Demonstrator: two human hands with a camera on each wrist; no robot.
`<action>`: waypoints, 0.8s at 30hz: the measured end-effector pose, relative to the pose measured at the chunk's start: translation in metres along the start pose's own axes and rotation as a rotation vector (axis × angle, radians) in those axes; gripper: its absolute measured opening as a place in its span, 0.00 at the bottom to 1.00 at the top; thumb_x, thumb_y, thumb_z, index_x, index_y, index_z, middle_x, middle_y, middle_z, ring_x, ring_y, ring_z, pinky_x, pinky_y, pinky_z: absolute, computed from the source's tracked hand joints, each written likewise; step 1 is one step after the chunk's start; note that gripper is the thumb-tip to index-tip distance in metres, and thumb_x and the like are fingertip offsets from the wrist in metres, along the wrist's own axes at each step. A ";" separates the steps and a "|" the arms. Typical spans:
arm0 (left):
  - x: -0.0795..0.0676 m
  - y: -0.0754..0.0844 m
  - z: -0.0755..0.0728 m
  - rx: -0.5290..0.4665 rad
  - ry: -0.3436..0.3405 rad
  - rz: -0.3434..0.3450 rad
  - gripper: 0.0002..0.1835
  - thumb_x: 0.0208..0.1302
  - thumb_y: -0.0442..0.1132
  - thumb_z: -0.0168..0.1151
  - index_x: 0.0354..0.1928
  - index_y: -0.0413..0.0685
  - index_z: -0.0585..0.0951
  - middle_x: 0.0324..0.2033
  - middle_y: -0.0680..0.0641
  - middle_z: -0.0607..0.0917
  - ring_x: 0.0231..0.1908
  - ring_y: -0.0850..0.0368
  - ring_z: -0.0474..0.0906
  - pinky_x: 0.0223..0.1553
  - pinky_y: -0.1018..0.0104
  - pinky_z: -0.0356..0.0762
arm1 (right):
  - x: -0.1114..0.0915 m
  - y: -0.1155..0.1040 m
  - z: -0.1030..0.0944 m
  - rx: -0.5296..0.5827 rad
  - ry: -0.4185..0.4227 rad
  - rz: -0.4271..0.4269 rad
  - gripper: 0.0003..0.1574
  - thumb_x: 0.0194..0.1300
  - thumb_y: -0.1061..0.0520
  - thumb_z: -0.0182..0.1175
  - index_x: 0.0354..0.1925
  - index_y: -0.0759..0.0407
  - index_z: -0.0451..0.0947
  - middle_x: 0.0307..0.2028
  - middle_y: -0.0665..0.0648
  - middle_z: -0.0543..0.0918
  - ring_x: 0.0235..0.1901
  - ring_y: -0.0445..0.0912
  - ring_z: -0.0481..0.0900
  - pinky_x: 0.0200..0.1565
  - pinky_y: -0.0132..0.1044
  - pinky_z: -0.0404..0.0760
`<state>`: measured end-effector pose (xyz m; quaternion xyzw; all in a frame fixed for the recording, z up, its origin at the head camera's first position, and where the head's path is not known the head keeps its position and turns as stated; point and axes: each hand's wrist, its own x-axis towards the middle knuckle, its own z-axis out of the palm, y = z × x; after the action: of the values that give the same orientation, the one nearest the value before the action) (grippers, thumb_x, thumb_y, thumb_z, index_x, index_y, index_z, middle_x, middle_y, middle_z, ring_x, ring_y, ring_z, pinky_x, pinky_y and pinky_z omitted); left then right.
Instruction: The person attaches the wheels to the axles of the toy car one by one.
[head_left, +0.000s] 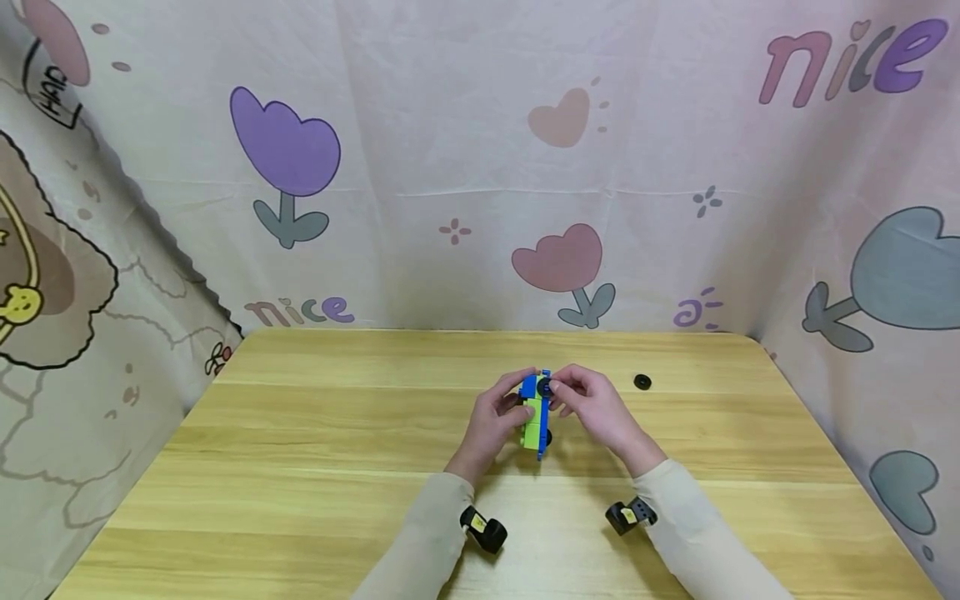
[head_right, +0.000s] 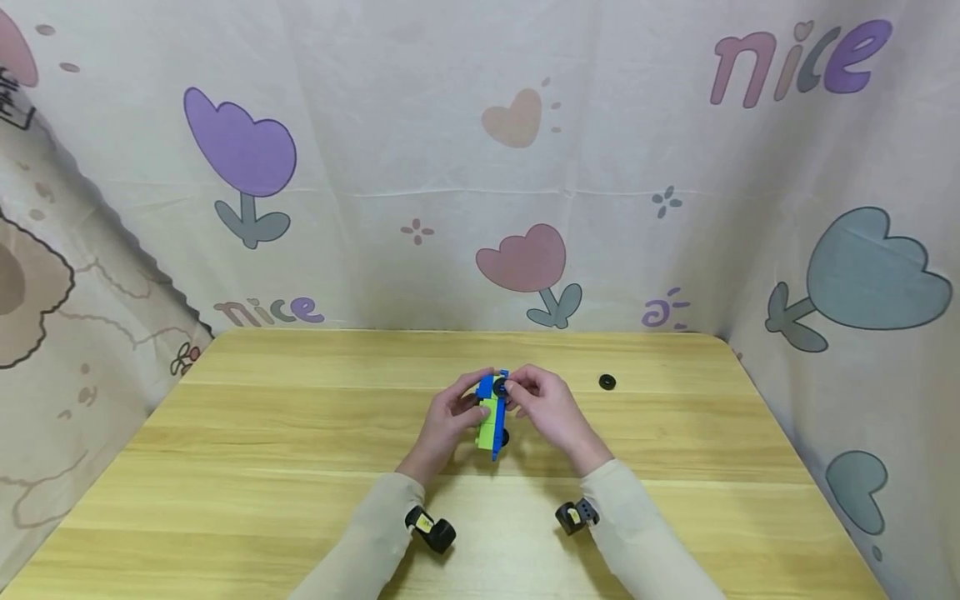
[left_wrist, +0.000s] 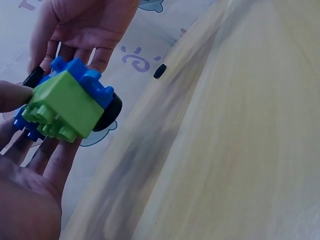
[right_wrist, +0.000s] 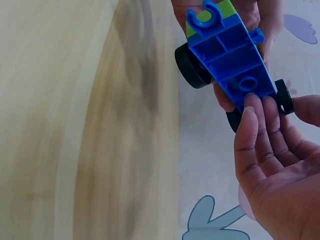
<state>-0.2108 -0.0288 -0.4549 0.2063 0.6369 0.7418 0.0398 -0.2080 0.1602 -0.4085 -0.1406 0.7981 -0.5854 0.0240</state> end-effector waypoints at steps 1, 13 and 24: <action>0.000 -0.001 0.000 -0.008 -0.010 -0.004 0.28 0.65 0.26 0.58 0.68 0.44 0.71 0.62 0.43 0.73 0.57 0.45 0.75 0.54 0.57 0.76 | 0.000 0.000 -0.001 0.000 -0.003 0.003 0.12 0.74 0.60 0.54 0.45 0.70 0.77 0.36 0.61 0.82 0.36 0.53 0.82 0.38 0.48 0.83; 0.001 -0.004 -0.003 -0.047 -0.004 -0.036 0.27 0.64 0.27 0.60 0.66 0.46 0.72 0.56 0.37 0.78 0.53 0.46 0.78 0.47 0.59 0.80 | 0.001 0.002 -0.013 -0.034 -0.059 0.023 0.16 0.75 0.55 0.53 0.48 0.69 0.77 0.38 0.63 0.82 0.38 0.55 0.81 0.43 0.56 0.80; -0.003 0.016 -0.002 -0.036 0.041 -0.064 0.28 0.63 0.22 0.59 0.66 0.39 0.72 0.61 0.38 0.74 0.53 0.43 0.77 0.48 0.60 0.80 | -0.005 0.011 -0.040 -0.122 -0.032 0.038 0.17 0.72 0.58 0.57 0.51 0.70 0.76 0.43 0.65 0.82 0.43 0.58 0.80 0.44 0.50 0.81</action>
<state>-0.2059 -0.0344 -0.4407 0.1698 0.6302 0.7557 0.0544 -0.2134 0.2023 -0.4072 -0.1361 0.8342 -0.5329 0.0393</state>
